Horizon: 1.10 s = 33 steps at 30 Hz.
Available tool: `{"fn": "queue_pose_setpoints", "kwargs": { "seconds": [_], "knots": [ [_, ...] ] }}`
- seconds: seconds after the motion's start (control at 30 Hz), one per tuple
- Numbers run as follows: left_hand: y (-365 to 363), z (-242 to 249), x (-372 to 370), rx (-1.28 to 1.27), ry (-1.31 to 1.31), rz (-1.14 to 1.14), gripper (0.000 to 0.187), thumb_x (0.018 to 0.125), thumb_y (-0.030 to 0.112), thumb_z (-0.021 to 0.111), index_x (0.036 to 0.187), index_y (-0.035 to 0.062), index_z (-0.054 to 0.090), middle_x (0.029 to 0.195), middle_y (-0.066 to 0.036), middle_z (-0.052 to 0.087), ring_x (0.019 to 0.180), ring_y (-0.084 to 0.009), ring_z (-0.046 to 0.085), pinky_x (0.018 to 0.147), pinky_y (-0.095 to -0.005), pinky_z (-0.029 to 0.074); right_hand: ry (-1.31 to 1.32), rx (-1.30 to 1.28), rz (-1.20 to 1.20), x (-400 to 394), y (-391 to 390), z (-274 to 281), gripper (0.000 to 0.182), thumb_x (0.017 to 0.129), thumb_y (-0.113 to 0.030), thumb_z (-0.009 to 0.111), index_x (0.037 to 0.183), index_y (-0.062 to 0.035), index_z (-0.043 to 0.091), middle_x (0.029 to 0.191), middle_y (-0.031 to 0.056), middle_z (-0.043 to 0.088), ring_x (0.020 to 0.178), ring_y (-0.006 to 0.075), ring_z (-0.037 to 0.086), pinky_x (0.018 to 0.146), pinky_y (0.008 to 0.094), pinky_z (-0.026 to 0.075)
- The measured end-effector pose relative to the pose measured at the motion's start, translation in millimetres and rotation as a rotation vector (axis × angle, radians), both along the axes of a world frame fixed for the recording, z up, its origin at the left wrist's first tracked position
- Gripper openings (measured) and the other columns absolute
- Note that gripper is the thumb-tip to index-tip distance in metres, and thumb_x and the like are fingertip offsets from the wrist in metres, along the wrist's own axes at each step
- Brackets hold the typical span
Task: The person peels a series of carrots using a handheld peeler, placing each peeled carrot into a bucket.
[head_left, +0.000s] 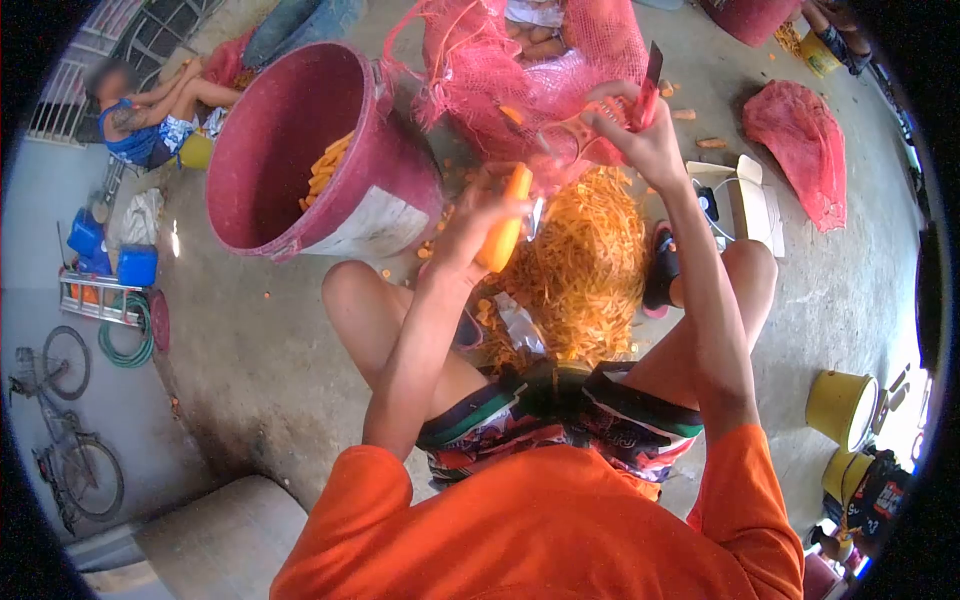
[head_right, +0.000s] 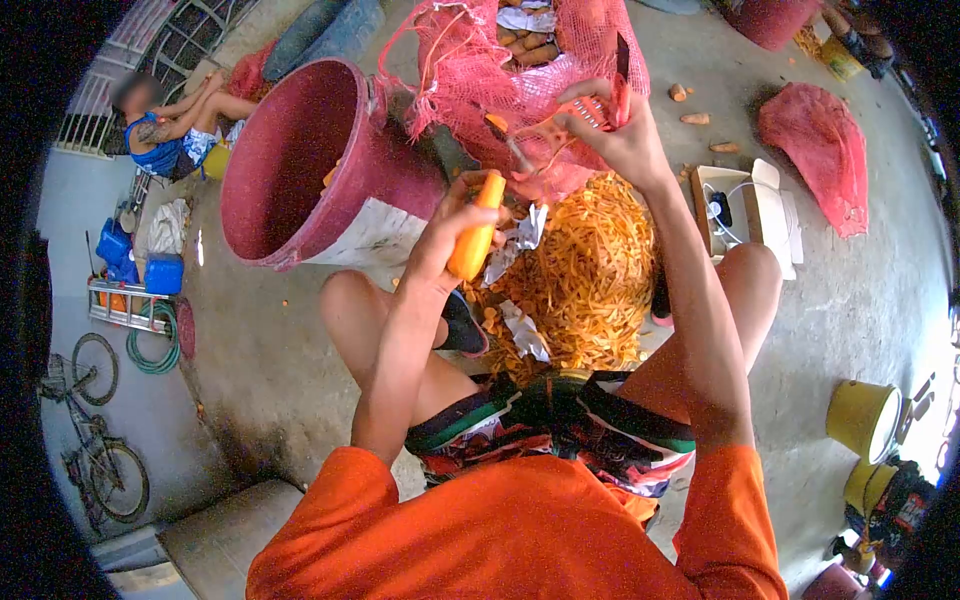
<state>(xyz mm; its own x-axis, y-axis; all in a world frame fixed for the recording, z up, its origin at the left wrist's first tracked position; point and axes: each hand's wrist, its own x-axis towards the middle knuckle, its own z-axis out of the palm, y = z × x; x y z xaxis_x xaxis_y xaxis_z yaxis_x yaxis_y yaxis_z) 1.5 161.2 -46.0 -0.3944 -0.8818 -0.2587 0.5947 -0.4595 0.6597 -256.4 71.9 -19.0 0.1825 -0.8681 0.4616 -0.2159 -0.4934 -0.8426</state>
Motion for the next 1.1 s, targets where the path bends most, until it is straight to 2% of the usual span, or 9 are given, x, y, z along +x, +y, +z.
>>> {"fn": "queue_pose_setpoints", "kwargs": {
  "seconds": [0.1, 0.23, 0.37, 0.43, 0.53, 0.63, 0.7, 0.83, 1.1],
  "knots": [
    [0.8, -1.2, -10.4, -0.363, -0.485, 0.066, 0.053, 0.074, -0.002, 0.078, 0.121, 0.0064, 0.057, 0.110, -0.007, 0.063, 0.097, -0.0156, 0.063, 0.085, -0.0305, 0.054, -0.032, 0.011, 0.259, 19.6, 20.0, 8.6, 0.019, 0.086, -0.003, 0.075, 0.105, -0.0024, 0.071, 0.099, 0.0053, 0.073, 0.092, 0.0113, 0.066, 0.085, 0.0286, 0.054],
    [5.0, -12.7, -10.7, -0.699, -0.991, 0.113, 0.051, 0.070, 0.001, 0.076, 0.119, 0.0032, 0.062, 0.108, -0.004, 0.064, 0.102, -0.0121, 0.061, 0.091, -0.0282, 0.049, 0.016, 0.050, 0.235, 24.9, 16.1, -3.1, 0.019, 0.085, -0.005, 0.076, 0.104, -0.0043, 0.071, 0.093, 0.0045, 0.073, 0.081, 0.0121, 0.067, 0.077, 0.0296, 0.054],
    [2.6, -6.2, -15.2, -0.542, -0.834, 0.029, 0.046, 0.076, 0.006, 0.079, 0.119, 0.0043, 0.063, 0.107, -0.004, 0.065, 0.101, -0.0123, 0.061, 0.088, -0.0272, 0.049, 0.168, -0.062, -0.020, -11.3, -12.2, -6.0, 0.018, 0.085, -0.007, 0.075, 0.102, -0.0043, 0.070, 0.083, 0.0092, 0.072, 0.077, 0.0126, 0.066, 0.073, 0.0312, 0.054],
    [-7.7, -23.0, -14.9, -0.038, -0.360, -0.037, 0.043, 0.086, 0.016, 0.079, 0.124, 0.0057, 0.062, 0.110, -0.003, 0.065, 0.098, -0.0132, 0.063, 0.085, -0.0290, 0.050, 0.235, -0.037, -0.028, -12.9, -6.3, 0.2, 0.021, 0.085, -0.009, 0.075, 0.103, -0.0025, 0.069, 0.087, 0.0102, 0.072, 0.079, 0.0155, 0.067, 0.075, 0.0316, 0.053],
    [-7.3, -45.4, -21.1, 0.127, -0.316, 0.026, 0.044, 0.093, 0.026, 0.076, 0.129, 0.0073, 0.059, 0.113, -0.003, 0.064, 0.093, -0.0132, 0.064, 0.077, -0.0292, 0.052, 0.353, -0.076, -0.016, -9.6, 4.5, 6.5, 0.025, 0.084, -0.012, 0.076, 0.104, -0.0007, 0.068, 0.087, 0.0152, 0.069, 0.077, 0.0230, 0.067, 0.074, 0.0351, 0.052],
    [-12.9, -42.7, -19.2, 0.033, -0.210, 0.129, 0.040, 0.094, 0.037, 0.073, 0.123, 0.0112, 0.062, 0.109, -0.002, 0.064, 0.094, -0.0136, 0.065, 0.078, -0.0305, 0.057, 0.418, -0.156, 0.030, -11.3, 5.4, 0.1, 0.025, 0.079, -0.008, 0.075, 0.100, -0.0007, 0.065, 0.088, 0.0221, 0.065, 0.081, 0.0412, 0.063, 0.073, 0.0430, 0.051],
    [-21.9, -27.9, -0.1, 0.065, -0.139, 0.203, 0.035, 0.093, 0.031, 0.075, 0.118, 0.0126, 0.060, 0.113, -0.004, 0.062, 0.107, -0.0171, 0.066, 0.088, -0.0335, 0.061, 0.441, -0.099, -0.004, -17.2, 9.6, 0.8, 0.025, 0.079, -0.009, 0.075, 0.101, -0.0005, 0.065, 0.088, 0.0225, 0.065, 0.082, 0.0415, 0.063, 0.074, 0.0439, 0.050],
    [-22.1, 7.8, 15.9, -0.136, 0.069, 0.001, 0.049, 0.096, 0.022, 0.071, 0.139, 0.0089, 0.050, 0.124, -0.010, 0.062, 0.115, -0.0219, 0.064, 0.092, -0.0347, 0.060, 0.545, -0.025, 0.009, -11.4, 19.9, 5.7, 0.027, 0.080, -0.011, 0.074, 0.104, 0.0005, 0.066, 0.089, 0.0229, 0.065, 0.084, 0.0421, 0.064, 0.076, 0.0460, 0.051],
    [-16.9, 3.2, -10.5, -0.240, -0.181, -0.023, 0.048, 0.101, 0.032, 0.064, 0.141, 0.0097, 0.048, 0.115, -0.001, 0.061, 0.091, -0.0109, 0.061, 0.074, -0.0277, 0.054, 0.523, -0.091, 0.160, 22.8, 35.4, -1.8, 0.035, 0.089, -0.025, 0.072, 0.114, 0.0001, 0.067, 0.098, 0.0228, 0.068, 0.094, 0.0438, 0.065, 0.080, 0.0495, 0.051]
  ]
}}
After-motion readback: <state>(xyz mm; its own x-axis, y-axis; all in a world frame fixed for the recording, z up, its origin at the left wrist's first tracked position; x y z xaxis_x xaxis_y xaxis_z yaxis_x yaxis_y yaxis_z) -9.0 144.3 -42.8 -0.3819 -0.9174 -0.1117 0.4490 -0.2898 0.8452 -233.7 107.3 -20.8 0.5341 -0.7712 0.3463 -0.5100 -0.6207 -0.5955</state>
